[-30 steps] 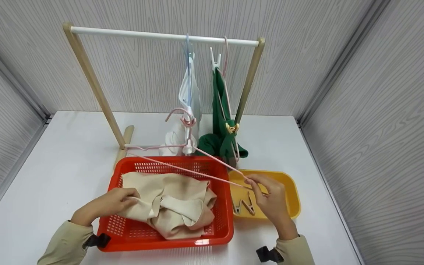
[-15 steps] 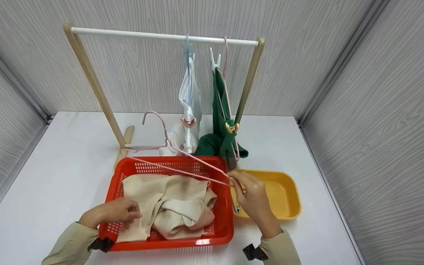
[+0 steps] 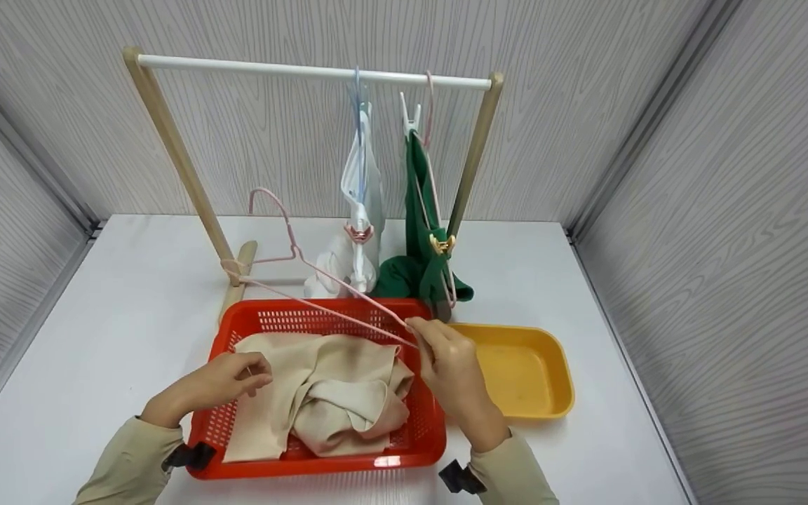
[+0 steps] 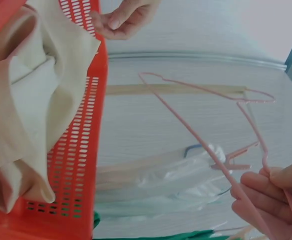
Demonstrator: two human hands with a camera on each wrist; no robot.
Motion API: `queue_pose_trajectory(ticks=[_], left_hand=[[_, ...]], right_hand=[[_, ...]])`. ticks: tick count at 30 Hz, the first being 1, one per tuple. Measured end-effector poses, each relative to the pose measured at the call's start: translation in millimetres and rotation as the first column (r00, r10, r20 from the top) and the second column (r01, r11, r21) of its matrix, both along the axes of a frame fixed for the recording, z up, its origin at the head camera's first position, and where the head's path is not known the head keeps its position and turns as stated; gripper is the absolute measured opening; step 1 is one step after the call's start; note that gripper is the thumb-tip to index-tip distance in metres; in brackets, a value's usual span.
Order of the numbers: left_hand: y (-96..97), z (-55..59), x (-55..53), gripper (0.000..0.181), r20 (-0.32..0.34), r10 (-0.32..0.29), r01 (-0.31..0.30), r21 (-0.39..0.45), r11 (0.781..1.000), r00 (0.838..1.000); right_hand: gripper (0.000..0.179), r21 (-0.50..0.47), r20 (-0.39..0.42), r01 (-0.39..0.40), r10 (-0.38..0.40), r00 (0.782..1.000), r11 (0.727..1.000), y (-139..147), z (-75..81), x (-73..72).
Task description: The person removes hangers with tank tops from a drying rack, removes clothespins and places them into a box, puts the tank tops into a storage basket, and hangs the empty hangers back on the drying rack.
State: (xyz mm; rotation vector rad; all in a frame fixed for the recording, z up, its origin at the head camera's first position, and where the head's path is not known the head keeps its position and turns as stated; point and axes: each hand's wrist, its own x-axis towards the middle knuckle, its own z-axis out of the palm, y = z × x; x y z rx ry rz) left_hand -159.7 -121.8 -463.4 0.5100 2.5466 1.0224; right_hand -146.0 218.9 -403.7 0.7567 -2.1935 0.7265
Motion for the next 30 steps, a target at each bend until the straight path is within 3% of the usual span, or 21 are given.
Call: queue_pose_trajectory(ticks=[10, 21, 30], left_hand=[[0.2, -0.6, -1.3, 0.014, -0.053, 0.030, -0.030, 0.011, 0.999, 0.998], [2.8, -1.1, -0.3, 0.008, -0.113, 0.114, -0.110, 0.046, 0.993, 0.987], [2.1, 2.5, 2.1, 0.007, -0.163, 0.104, -0.090, 0.087, 0.992, 0.981]], right_hand=[[0.023, -0.069, 0.070, 0.009, -0.004, 0.998, 0.998, -25, 14.9, -3.8], [0.019, -0.146, 0.141, 0.054, -0.033, 0.989, 0.988, -52, 37.8, -11.8], [0.019, -0.172, 0.181, 0.112, -0.081, 0.980, 0.979, -79, 57.6, -18.0]])
